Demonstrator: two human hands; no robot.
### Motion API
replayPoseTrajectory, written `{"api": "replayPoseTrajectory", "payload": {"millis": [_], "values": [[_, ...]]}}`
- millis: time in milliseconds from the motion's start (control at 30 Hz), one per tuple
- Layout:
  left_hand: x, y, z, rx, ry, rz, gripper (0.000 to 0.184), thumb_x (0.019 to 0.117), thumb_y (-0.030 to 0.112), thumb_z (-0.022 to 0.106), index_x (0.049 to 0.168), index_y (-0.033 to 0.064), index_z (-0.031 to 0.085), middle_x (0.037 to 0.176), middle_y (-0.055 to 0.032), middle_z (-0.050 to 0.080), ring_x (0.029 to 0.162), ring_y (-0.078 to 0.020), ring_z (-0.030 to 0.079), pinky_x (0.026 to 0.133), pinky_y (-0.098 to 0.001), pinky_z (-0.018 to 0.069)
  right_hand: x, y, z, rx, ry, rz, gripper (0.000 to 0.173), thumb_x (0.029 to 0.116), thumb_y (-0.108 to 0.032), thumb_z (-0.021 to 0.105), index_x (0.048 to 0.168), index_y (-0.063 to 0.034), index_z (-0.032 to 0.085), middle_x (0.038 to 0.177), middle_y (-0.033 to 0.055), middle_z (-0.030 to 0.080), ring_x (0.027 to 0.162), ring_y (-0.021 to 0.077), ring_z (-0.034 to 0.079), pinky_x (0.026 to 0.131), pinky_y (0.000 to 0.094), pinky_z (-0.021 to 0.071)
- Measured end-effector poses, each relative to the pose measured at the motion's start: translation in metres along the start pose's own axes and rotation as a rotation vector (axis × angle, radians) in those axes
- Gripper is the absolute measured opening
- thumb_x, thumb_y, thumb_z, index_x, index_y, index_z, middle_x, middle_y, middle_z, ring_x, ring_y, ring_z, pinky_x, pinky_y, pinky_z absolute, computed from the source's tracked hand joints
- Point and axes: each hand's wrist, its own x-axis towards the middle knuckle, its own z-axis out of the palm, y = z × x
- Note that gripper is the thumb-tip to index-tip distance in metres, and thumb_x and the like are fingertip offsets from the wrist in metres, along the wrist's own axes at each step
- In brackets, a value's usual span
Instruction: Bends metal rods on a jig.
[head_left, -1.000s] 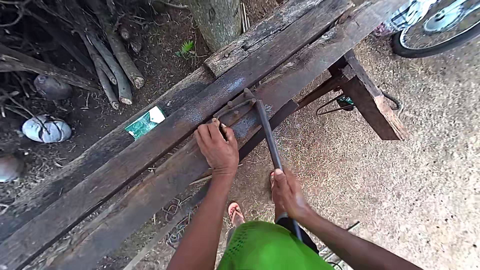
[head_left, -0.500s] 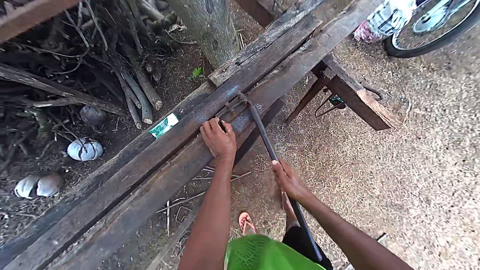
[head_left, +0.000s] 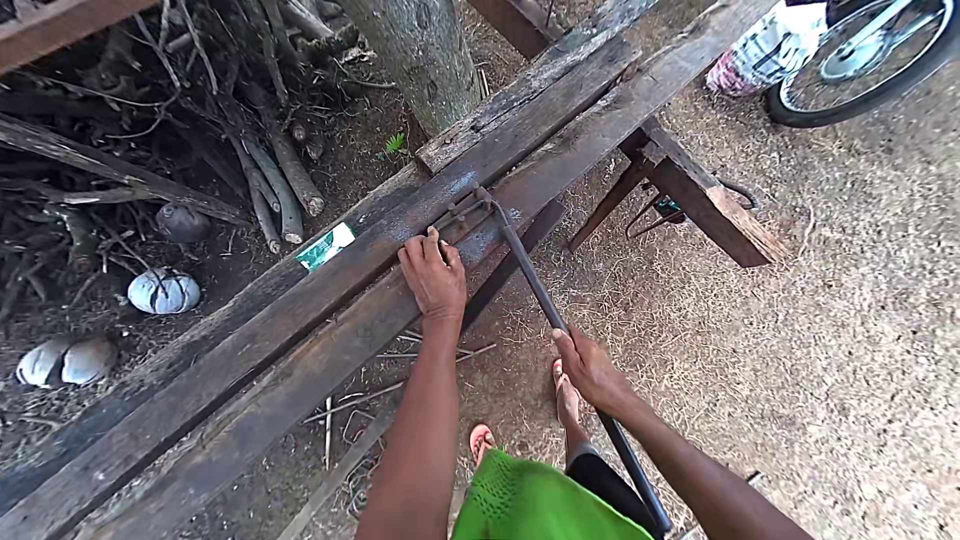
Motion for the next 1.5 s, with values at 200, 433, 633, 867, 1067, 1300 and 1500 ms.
{"api": "replayPoseTrajectory", "payload": {"millis": [200,433,633,867,1067,1300,1500], "values": [[-0.003,0.002,-0.002,0.019,-0.03,-0.001,0.033,0.1033,0.019,0.051,0.128,0.0019,0.065,0.121,-0.0204,0.061,0.114,-0.0398,0.058,0.096,-0.0522,0.0491,0.02,0.02,-0.044,-0.085,-0.101,-0.062,0.053,0.1102,-0.05,0.027,0.114,-0.0073,0.059,0.071,0.0025,0.05,0.059,0.017,0.053,0.06,0.0397,0.0489],[0.002,0.002,-0.001,-0.011,-0.016,-0.031,0.03,0.1029,0.02,0.053,0.123,0.0027,0.068,0.118,-0.0199,0.063,0.113,-0.0388,0.059,0.098,-0.05,0.0485,0.016,0.017,-0.026,-0.077,-0.067,-0.043,0.053,0.1102,-0.05,0.026,0.118,-0.0072,0.057,0.074,0.0051,0.053,0.063,0.0204,0.057,0.063,0.043,0.0513],[0.002,0.002,-0.002,-0.019,-0.023,-0.039,0.031,0.1037,0.02,0.052,0.122,0.0012,0.068,0.114,-0.021,0.062,0.112,-0.0392,0.059,0.098,-0.0502,0.0479,0.015,0.014,-0.039,-0.094,-0.088,-0.063,0.053,0.1104,-0.05,0.027,0.117,-0.008,0.059,0.074,0.004,0.051,0.062,0.0184,0.055,0.062,0.0407,0.0499],[0.001,0.002,0.001,0.006,-0.007,-0.026,0.03,0.1037,0.02,0.051,0.122,0.0012,0.067,0.113,-0.0209,0.062,0.111,-0.0392,0.058,0.097,-0.05,0.048,0.031,0.026,-0.059,-0.134,-0.131,-0.1,0.053,0.1101,-0.051,0.027,0.113,-0.0082,0.059,0.072,0.0028,0.05,0.06,0.0173,0.054,0.06,0.0397,0.0493],[0.003,0.002,0.001,0.003,0.006,-0.015,0.03,0.1036,0.019,0.052,0.121,0.001,0.068,0.113,-0.0217,0.063,0.11,-0.0406,0.06,0.097,-0.0511,0.0492,0.026,0.02,-0.058,-0.121,-0.167,-0.066,0.055,0.111,-0.049,0.027,0.124,-0.0044,0.056,0.077,0.0081,0.054,0.065,0.0229,0.058,0.065,0.0453,0.0523],[0.001,0.004,0.001,0.001,-0.025,-0.066,0.033,0.1035,0.023,0.05,0.125,0.0032,0.066,0.117,-0.0221,0.062,0.117,-0.0403,0.058,0.1,-0.052,0.0484,-0.007,0.049,-0.015,-0.051,-0.038,-0.012,0.057,0.1087,-0.055,0.031,0.121,-0.0065,0.058,0.077,0.0079,0.058,0.068,0.0237,0.061,0.067,0.047,0.0531],[0.009,0.002,-0.014,-0.149,-0.104,-0.135,0.04,0.0953,0.018,0.055,0.131,0.0054,0.067,0.12,-0.0225,0.064,0.117,-0.0388,0.059,0.103,-0.0518,0.0458,-0.027,0.064,-0.021,-0.106,0.002,-0.018,0.056,0.108,-0.055,0.033,0.116,-0.0065,0.06,0.074,0.008,0.058,0.066,0.0241,0.062,0.065,0.0464,0.0526]]}}
